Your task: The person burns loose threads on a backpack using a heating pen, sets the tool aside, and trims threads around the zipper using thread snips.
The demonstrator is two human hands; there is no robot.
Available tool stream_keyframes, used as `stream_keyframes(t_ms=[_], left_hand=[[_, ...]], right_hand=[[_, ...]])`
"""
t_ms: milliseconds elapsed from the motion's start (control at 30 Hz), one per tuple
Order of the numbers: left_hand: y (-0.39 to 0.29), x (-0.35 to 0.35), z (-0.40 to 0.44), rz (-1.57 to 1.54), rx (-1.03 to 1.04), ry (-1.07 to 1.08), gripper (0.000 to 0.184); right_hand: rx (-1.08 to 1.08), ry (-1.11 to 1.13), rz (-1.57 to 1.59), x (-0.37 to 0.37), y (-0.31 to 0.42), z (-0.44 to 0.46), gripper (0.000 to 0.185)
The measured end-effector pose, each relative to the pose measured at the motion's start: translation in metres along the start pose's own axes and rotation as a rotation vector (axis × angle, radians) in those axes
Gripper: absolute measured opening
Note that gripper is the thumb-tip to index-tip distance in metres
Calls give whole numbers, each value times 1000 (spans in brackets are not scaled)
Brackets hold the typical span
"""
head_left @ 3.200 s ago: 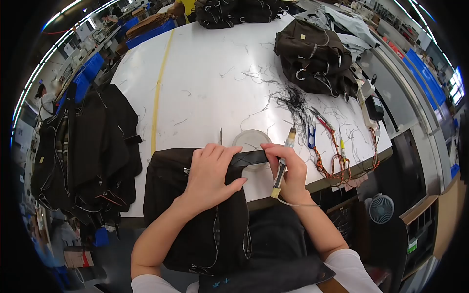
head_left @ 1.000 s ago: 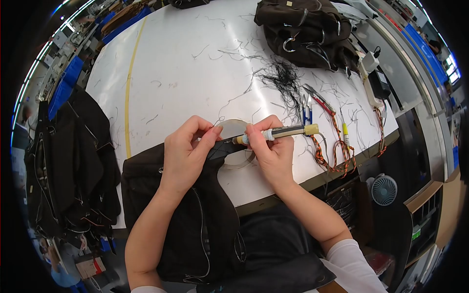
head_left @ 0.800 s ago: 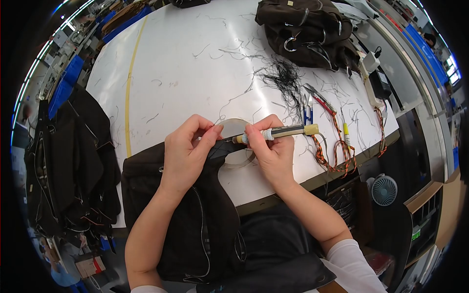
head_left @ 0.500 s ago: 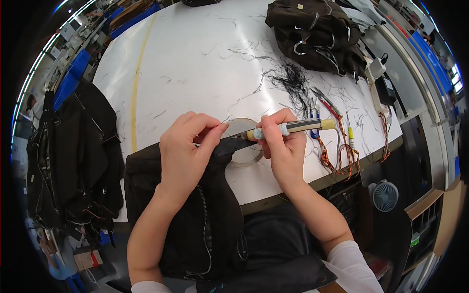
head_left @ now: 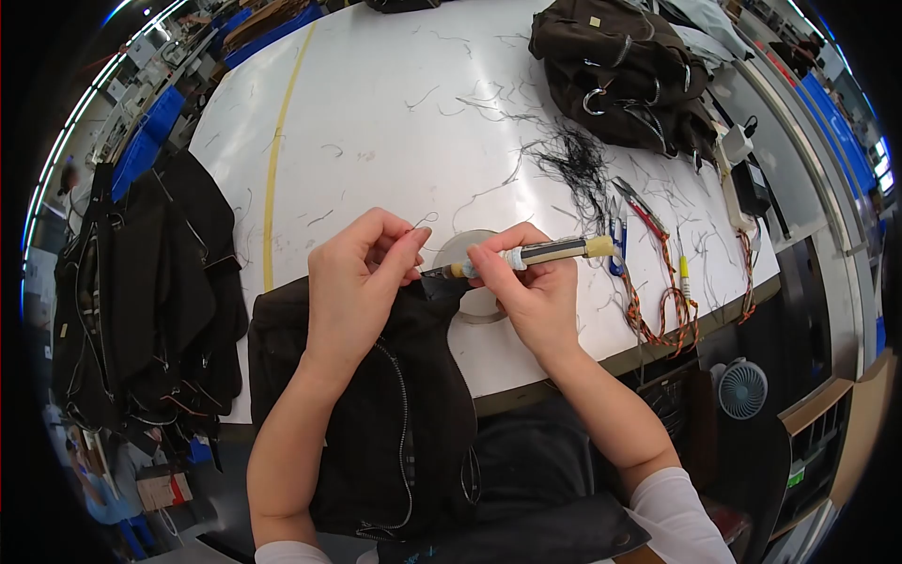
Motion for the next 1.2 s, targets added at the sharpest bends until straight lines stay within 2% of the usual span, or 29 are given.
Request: stream_keyframes(t_ms=[533, 633, 733, 833, 867, 1067, 1167, 1200], left_hand=[[3, -3, 1, 4, 3, 20, 14], [-15, -4, -1, 110, 150, 0, 8], [-24, -1, -11, 186, 178, 216, 11], [-25, 2, -20, 401, 138, 449, 13], [-24, 3, -19, 360, 272, 445, 14], [-20, 7, -15, 435, 243, 442, 13], [-18, 4, -12, 346, 128, 456, 11], [-19, 5, -12, 341, 154, 485, 11]], right_hand=[[-6, -6, -53, 0, 0, 1, 11], [48, -49, 38, -5, -3, 1, 14], [53, -15, 125, -10, -6, 2, 17], [67, 7, 102, -10, -6, 2, 17], [80, 7, 82, -8, -7, 1, 17], [28, 4, 27, -4, 0, 0, 14], [55, 22, 16, -4, -2, 0, 14], [49, 13, 25, -4, -1, 0, 15]])
Point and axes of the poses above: each hand's wrist, its own z-axis towards the middle knuckle, its own x-axis out of the palm, y = z × x, the point moved 7 cm from there along z, towards the middle knuckle, and after that the axes turned 13 degrees about -z, right-handed, at the moved point
